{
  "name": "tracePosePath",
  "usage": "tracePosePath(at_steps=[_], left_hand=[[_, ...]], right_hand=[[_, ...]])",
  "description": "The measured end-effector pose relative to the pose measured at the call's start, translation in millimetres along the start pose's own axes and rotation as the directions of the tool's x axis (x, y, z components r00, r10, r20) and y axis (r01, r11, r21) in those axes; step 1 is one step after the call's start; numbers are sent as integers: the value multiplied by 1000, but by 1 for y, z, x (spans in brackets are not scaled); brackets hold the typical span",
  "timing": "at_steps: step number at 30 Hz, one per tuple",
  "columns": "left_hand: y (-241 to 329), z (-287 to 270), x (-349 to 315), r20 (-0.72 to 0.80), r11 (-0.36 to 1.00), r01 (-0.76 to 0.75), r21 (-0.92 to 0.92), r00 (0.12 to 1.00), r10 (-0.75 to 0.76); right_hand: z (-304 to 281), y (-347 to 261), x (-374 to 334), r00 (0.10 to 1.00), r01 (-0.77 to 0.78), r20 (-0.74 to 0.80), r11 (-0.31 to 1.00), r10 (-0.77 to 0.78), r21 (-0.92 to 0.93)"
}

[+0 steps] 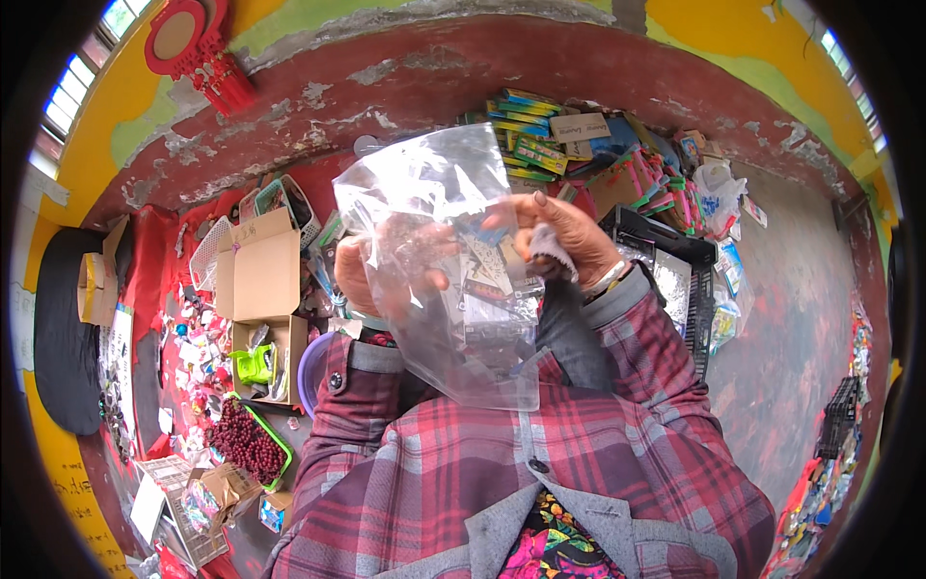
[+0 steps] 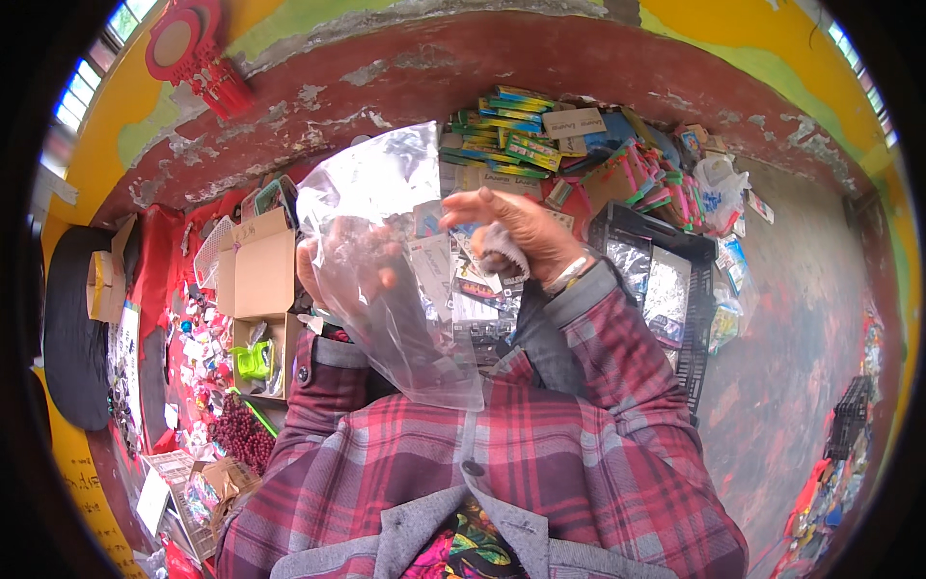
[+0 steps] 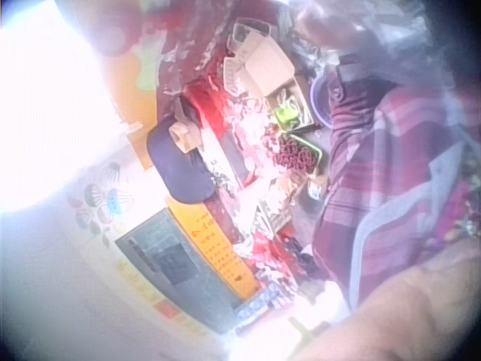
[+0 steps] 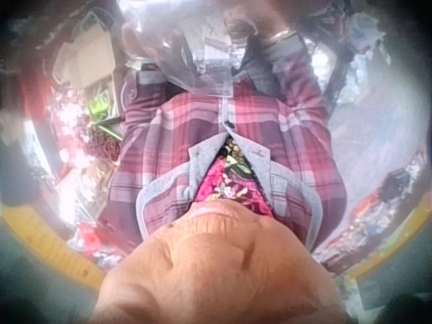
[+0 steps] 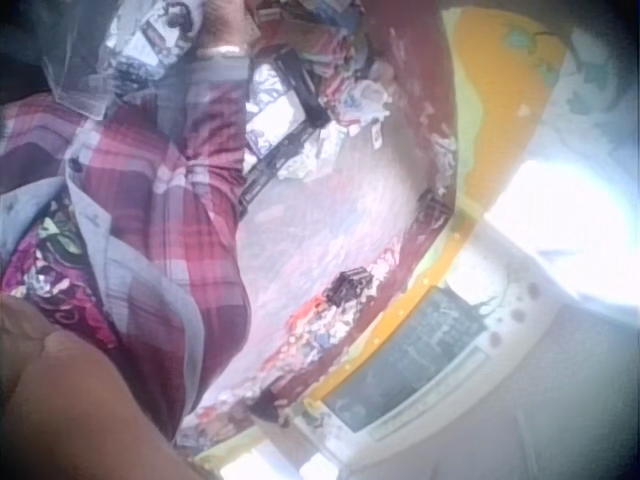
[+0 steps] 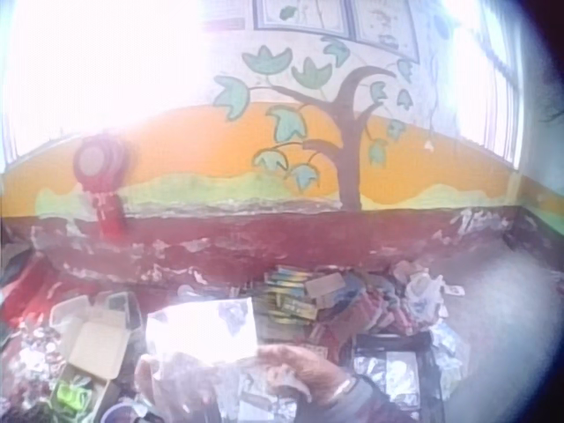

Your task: The person sits on the floor and handles temporary tattoo sheets, wiping them with a cloth. They then place the sheets into clear plastic bags, seal the bags, and arrange them in a pile.

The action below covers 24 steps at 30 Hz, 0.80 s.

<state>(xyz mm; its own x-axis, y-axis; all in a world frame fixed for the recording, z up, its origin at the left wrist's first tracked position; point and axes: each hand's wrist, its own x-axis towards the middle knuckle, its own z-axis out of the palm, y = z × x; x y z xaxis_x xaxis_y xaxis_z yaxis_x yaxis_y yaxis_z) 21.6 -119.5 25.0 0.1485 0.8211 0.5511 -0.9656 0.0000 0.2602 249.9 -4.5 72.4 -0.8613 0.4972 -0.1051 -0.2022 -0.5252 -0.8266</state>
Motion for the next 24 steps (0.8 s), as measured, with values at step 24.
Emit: tracePosePath(at_steps=[24], left_hand=[[10, 30, 9, -598, 778, 416, 470, 799, -67]], right_hand=[[13, -50, -25, 958, 207, -91, 876, -271, -436]])
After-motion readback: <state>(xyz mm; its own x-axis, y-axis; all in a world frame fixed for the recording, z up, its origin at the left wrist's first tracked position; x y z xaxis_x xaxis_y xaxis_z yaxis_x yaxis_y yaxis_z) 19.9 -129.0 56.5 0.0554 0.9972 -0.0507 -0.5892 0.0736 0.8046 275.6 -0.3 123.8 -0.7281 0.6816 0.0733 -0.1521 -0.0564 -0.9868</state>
